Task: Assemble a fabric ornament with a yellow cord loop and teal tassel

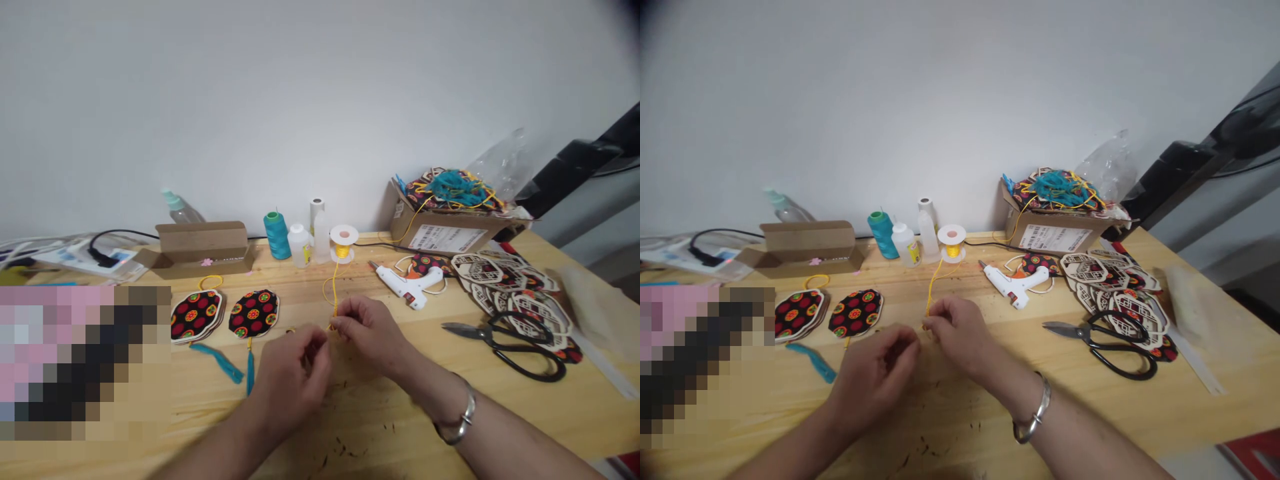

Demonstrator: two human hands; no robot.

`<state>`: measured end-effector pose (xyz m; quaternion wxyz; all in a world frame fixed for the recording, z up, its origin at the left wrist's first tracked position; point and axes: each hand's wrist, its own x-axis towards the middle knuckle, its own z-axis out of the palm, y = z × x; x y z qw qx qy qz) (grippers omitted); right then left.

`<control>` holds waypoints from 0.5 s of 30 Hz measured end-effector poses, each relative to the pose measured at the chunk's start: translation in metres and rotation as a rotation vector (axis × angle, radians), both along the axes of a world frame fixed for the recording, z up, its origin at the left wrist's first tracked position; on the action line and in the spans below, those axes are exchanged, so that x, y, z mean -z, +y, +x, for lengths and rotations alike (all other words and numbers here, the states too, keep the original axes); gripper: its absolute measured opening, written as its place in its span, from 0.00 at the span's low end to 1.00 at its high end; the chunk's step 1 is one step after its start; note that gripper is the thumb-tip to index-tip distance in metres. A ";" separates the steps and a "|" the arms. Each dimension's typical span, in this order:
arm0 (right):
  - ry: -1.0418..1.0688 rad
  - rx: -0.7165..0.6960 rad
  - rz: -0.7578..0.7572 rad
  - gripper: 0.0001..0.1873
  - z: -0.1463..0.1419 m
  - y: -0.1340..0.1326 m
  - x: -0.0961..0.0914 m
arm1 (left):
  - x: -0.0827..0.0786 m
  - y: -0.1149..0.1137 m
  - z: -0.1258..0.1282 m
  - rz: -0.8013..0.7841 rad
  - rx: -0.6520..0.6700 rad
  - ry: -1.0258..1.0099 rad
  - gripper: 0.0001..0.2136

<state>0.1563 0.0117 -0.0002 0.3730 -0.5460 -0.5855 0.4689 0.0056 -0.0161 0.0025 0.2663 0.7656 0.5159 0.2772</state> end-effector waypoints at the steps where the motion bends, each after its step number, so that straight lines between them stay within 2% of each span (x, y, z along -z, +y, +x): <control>1: -0.018 0.002 0.015 0.05 0.000 0.000 0.000 | -0.002 0.001 -0.001 -0.071 -0.044 -0.066 0.07; 3: -0.052 0.008 0.042 0.05 0.001 0.000 -0.001 | -0.004 0.004 -0.002 -0.180 -0.122 -0.166 0.07; 5: -0.073 0.005 0.058 0.04 0.001 -0.001 -0.001 | -0.004 0.006 -0.002 -0.211 -0.161 -0.205 0.10; 15: -0.115 -0.036 0.090 0.05 0.002 -0.001 -0.001 | 0.001 0.007 -0.002 -0.011 -0.036 -0.066 0.11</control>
